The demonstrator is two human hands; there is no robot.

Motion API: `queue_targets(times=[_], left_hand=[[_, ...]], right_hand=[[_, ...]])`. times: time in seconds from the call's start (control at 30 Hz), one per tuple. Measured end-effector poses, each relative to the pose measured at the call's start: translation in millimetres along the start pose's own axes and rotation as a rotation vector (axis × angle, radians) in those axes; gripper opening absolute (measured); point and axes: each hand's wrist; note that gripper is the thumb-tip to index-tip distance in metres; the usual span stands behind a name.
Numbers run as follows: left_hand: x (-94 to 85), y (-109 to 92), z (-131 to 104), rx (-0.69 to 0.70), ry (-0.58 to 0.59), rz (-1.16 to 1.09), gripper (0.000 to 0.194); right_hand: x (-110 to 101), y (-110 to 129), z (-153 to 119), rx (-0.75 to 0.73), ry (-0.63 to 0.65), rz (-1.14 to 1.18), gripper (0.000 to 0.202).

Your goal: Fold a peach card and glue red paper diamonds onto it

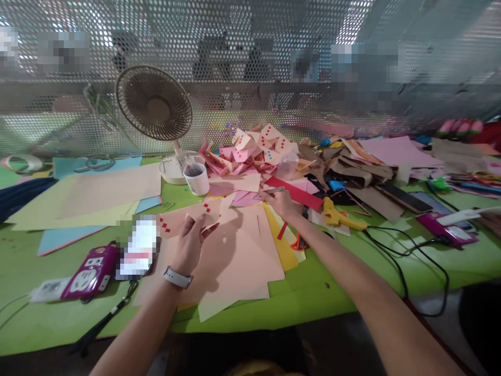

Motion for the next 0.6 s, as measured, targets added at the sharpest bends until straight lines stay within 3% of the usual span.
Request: queue_targets(times=[0.27, 0.6], left_hand=[[0.2, 3, 0, -0.043, 0.02, 0.014, 0.032], [-4.9, 8, 3, -0.041, 0.028, 0.007, 0.028]], right_hand=[[-26, -11, 9, 0.041, -0.142, 0.12, 0.037], [-14, -21, 5, 0.053, -0.044, 0.001, 0.03]])
Point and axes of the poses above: each hand's wrist, its own z-axis towards the middle knuckle, its own x-axis out of the palm, y = z × x, and after that the axes turned 7 degrees about y, right-handed
